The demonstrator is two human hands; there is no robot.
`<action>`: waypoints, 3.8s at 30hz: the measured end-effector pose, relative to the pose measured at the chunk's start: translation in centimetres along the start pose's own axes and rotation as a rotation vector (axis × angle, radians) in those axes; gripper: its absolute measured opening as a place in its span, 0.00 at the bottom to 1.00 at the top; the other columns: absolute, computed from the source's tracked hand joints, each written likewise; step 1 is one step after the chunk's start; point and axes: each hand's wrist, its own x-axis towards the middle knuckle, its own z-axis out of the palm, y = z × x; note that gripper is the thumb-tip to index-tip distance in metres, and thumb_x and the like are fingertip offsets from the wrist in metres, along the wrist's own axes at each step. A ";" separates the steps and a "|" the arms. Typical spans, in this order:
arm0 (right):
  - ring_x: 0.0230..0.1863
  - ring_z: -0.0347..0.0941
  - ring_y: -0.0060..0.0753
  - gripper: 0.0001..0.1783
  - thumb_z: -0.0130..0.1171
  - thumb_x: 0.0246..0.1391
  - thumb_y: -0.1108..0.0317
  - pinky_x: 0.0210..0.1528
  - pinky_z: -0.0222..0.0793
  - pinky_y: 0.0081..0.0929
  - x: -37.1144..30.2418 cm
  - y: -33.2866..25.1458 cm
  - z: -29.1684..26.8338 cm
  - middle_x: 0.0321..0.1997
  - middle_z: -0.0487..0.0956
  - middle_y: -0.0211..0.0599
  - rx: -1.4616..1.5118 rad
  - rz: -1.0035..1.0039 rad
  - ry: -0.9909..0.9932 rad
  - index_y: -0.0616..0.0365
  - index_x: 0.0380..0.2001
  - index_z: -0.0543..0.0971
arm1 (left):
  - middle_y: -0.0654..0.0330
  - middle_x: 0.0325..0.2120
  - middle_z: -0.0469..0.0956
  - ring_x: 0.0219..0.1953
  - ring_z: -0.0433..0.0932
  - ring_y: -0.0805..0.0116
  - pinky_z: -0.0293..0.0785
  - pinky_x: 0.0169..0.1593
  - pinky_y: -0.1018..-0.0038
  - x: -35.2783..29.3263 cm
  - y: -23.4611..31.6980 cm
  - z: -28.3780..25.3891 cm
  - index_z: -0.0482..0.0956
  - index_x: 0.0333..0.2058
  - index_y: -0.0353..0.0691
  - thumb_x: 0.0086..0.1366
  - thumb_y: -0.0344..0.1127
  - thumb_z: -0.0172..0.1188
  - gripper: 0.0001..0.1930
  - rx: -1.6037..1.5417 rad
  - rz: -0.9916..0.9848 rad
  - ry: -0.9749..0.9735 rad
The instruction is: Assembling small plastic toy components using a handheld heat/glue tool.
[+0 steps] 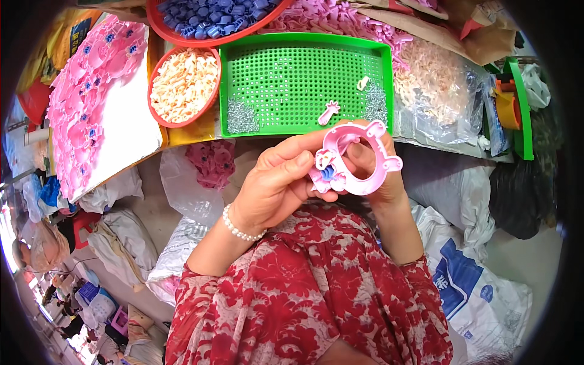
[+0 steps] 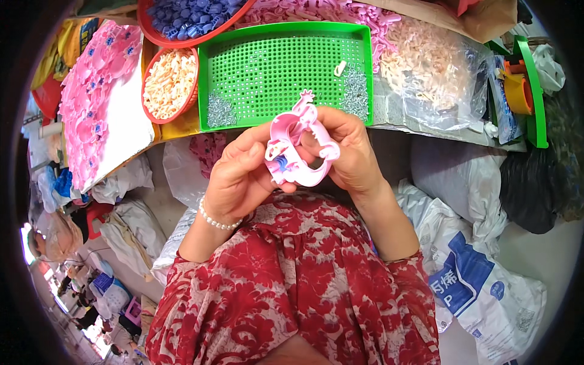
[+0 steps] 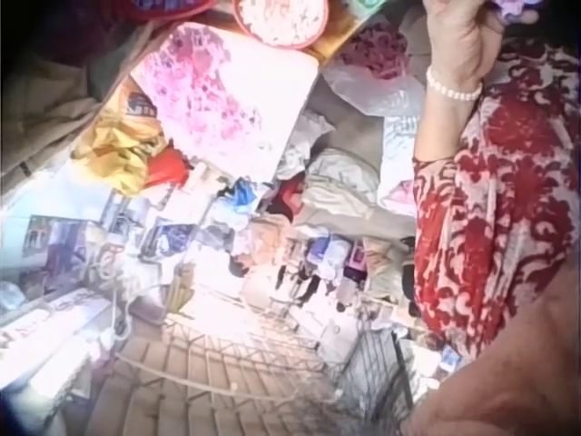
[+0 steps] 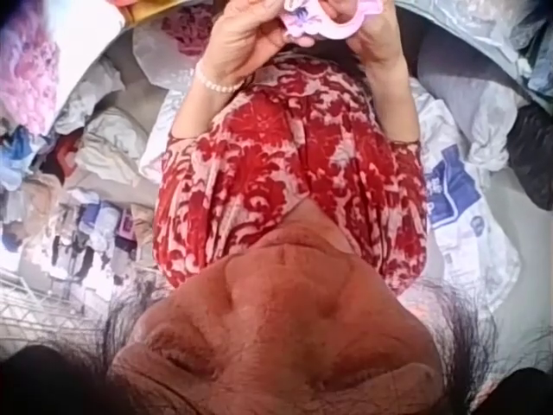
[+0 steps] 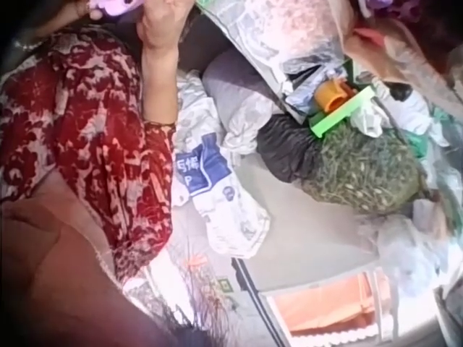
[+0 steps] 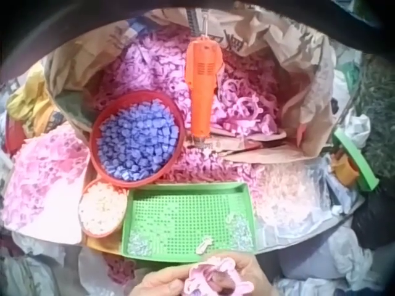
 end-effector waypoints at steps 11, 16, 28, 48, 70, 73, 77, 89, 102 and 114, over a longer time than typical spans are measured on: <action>0.39 0.73 0.21 0.13 0.58 0.53 0.73 0.42 0.69 0.18 -0.9 1.1 0.0 0.40 0.78 0.35 0.030 -0.078 -0.044 0.66 0.42 0.76 | 0.53 0.44 0.75 0.43 0.77 0.64 0.78 0.41 0.74 -0.7 -0.3 -0.9 0.67 0.54 0.34 0.64 0.37 0.55 0.21 0.067 0.031 -0.047; 0.39 0.72 0.24 0.13 0.61 0.52 0.69 0.42 0.67 0.20 -1.4 0.7 1.2 0.38 0.76 0.38 -0.167 -0.220 -0.050 0.66 0.38 0.76 | 0.49 0.45 0.73 0.42 0.77 0.59 0.79 0.37 0.68 -0.6 -1.0 -2.3 0.66 0.53 0.34 0.64 0.39 0.54 0.22 -0.111 0.017 -0.161; 0.32 0.71 0.24 0.12 0.61 0.43 0.79 0.34 0.67 0.19 -1.8 -0.2 0.9 0.34 0.75 0.39 -0.554 -0.440 -0.069 0.67 0.35 0.76 | 0.46 0.26 0.74 0.12 0.72 0.56 0.69 0.13 0.68 -0.6 -2.8 -3.4 0.63 0.47 0.37 0.57 0.48 0.56 0.25 -0.088 0.046 -0.128; 0.32 0.75 0.24 0.08 0.66 0.43 0.78 0.35 0.70 0.19 -2.0 -0.1 -0.7 0.31 0.79 0.38 -0.315 -0.327 -0.065 0.65 0.29 0.79 | 0.41 0.30 0.74 0.19 0.75 0.56 0.71 0.15 0.71 0.3 -3.0 -2.1 0.64 0.49 0.40 0.58 0.42 0.56 0.23 -0.115 0.022 0.072; 0.41 0.73 0.36 0.17 0.56 0.48 0.76 0.43 0.69 0.25 -2.0 0.9 -1.0 0.42 0.75 0.44 -0.854 -0.367 -0.062 0.65 0.45 0.73 | 0.57 0.45 0.73 0.39 0.76 0.72 0.78 0.38 0.78 -0.3 -2.6 -0.5 0.61 0.58 0.34 0.63 0.32 0.56 0.26 0.521 0.256 0.152; 0.42 0.74 0.37 0.23 0.55 0.44 0.78 0.45 0.69 0.27 -1.7 0.6 -1.4 0.44 0.75 0.44 -0.864 -0.363 -0.136 0.66 0.47 0.72 | 0.56 0.44 0.74 0.36 0.77 0.71 0.77 0.38 0.79 -0.6 -2.5 -0.5 0.60 0.59 0.34 0.63 0.31 0.55 0.26 0.504 0.222 0.144; 0.47 0.73 0.32 0.33 0.55 0.46 0.71 0.51 0.67 0.26 -2.8 1.2 -2.1 0.45 0.75 0.42 -0.656 -0.292 -0.046 0.70 0.57 0.61 | 0.56 0.41 0.75 0.35 0.78 0.70 0.77 0.38 0.78 -0.2 -2.5 -0.5 0.59 0.60 0.35 0.64 0.30 0.55 0.26 0.447 0.258 0.193; 0.20 0.69 0.17 0.12 0.50 0.58 0.68 0.22 0.61 0.18 -1.6 -0.5 0.0 0.21 0.77 0.33 -0.985 -0.304 0.346 0.68 0.30 0.76 | 0.54 0.45 0.74 0.45 0.74 0.71 0.71 0.49 0.76 0.1 -2.4 -1.1 0.64 0.56 0.33 0.63 0.33 0.55 0.23 0.419 0.221 0.086; 0.19 0.59 0.11 0.13 0.52 0.57 0.66 0.19 0.53 0.17 -0.8 -0.2 -0.9 0.16 0.69 0.23 -0.981 -0.114 0.298 0.65 0.24 0.74 | 0.48 0.46 0.74 0.48 0.74 0.66 0.71 0.51 0.72 0.2 -2.2 -1.6 0.63 0.55 0.31 0.60 0.32 0.55 0.25 0.452 0.109 0.179; 0.19 0.60 0.12 0.12 0.52 0.57 0.67 0.19 0.55 0.19 -0.2 -0.8 -0.9 0.15 0.70 0.26 -1.109 -0.145 0.252 0.64 0.25 0.75 | 0.50 0.45 0.75 0.44 0.76 0.65 0.75 0.49 0.70 0.4 -2.0 -1.8 0.66 0.53 0.30 0.57 0.26 0.55 0.23 0.476 0.082 0.126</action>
